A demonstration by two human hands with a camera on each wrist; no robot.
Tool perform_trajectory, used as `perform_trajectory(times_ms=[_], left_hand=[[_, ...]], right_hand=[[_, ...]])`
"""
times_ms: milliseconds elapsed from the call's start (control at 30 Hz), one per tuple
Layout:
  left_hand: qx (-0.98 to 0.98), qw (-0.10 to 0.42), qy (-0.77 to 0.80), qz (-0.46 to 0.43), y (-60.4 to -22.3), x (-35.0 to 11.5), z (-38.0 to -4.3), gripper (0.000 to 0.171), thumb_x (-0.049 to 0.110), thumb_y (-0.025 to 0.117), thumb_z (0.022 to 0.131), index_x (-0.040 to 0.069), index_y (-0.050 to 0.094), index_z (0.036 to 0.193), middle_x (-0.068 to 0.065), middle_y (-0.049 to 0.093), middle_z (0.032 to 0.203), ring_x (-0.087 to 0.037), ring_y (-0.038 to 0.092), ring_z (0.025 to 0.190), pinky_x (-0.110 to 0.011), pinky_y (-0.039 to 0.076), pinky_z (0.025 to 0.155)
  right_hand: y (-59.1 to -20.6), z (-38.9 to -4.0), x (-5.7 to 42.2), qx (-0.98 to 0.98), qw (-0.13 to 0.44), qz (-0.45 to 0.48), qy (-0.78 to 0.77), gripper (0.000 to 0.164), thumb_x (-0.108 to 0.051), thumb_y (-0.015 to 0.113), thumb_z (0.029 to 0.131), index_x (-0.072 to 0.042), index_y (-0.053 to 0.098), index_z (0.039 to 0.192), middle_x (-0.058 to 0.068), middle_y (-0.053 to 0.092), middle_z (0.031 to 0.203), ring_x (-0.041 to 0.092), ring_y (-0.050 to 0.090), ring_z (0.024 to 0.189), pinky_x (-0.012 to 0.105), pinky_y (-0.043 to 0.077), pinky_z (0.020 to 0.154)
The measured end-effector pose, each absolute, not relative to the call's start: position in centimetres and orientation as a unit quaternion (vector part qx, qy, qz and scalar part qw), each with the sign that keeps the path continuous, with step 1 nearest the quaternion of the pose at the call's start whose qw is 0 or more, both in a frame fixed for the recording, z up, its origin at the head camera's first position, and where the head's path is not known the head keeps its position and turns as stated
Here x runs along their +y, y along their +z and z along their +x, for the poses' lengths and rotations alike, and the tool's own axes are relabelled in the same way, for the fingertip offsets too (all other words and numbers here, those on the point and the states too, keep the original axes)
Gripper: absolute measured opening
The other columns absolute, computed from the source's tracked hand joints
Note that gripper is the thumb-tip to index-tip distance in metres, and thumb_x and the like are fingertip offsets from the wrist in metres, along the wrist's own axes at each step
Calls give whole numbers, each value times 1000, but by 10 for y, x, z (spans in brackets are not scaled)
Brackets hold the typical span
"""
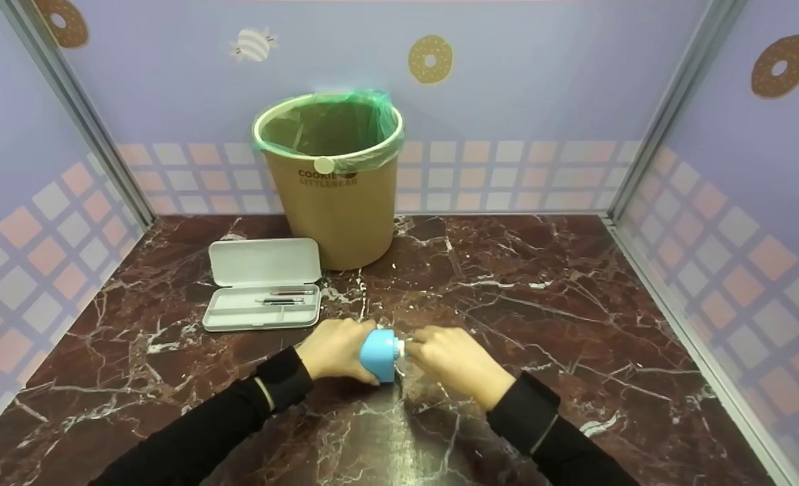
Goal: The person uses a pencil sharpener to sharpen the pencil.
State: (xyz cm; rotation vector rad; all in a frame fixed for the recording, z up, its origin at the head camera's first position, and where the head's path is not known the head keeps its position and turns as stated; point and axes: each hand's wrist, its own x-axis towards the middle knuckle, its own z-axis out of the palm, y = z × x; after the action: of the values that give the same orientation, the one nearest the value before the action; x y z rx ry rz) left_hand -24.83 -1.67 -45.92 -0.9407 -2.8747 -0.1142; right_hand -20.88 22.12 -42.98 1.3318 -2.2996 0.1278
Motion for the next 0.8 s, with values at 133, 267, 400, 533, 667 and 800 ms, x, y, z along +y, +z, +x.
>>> perform_trajectory(times_ms=[133,267,400,533,667,800], left_hand=[[-946,62,-33,-318,-461,-18,-249,77,61,93,56,12,67,110,-3,77,92,-20,75,80,-35,59,64],[-942,68,-33,-327,-462,-18,-250,77,61,93,56,13,66,109,-3,77,91,-20,75,79,-35,59,64],[-939,69,-38,-335,-463,-20,-251,77,61,93,57,12,65,109,-4,77,90,-20,74,78,-35,60,64],[-938,73,-43,-337,-462,-22,-251,76,61,93,58,12,64,108,-3,76,89,-20,74,77,-35,60,64],[-935,75,-43,-343,-461,-23,-251,75,61,92,59,11,64,109,-3,76,88,-20,74,77,-35,60,65],[-935,72,-44,-346,-461,-23,-251,77,61,91,60,11,64,111,-3,76,89,-20,73,77,-35,60,65]], right_hand=[[-427,-215,220,-841,245,481,41,20,-12,83,79,-8,77,98,0,68,81,11,64,69,25,56,63],[-426,-219,220,-844,257,469,40,18,-11,83,80,-7,78,97,1,67,81,12,64,69,25,56,62],[-425,-224,219,-850,265,454,35,19,-13,82,81,-8,79,99,1,67,81,13,64,70,26,56,61],[-425,-229,217,-853,269,447,22,20,-14,81,83,-8,79,102,2,67,83,13,64,71,28,56,61],[-426,-234,215,-855,280,437,5,19,-13,81,83,-9,79,102,3,69,85,15,64,72,29,56,61],[-429,-241,213,-860,282,425,-2,17,-12,82,83,-9,78,99,3,70,85,17,64,71,30,56,61]])
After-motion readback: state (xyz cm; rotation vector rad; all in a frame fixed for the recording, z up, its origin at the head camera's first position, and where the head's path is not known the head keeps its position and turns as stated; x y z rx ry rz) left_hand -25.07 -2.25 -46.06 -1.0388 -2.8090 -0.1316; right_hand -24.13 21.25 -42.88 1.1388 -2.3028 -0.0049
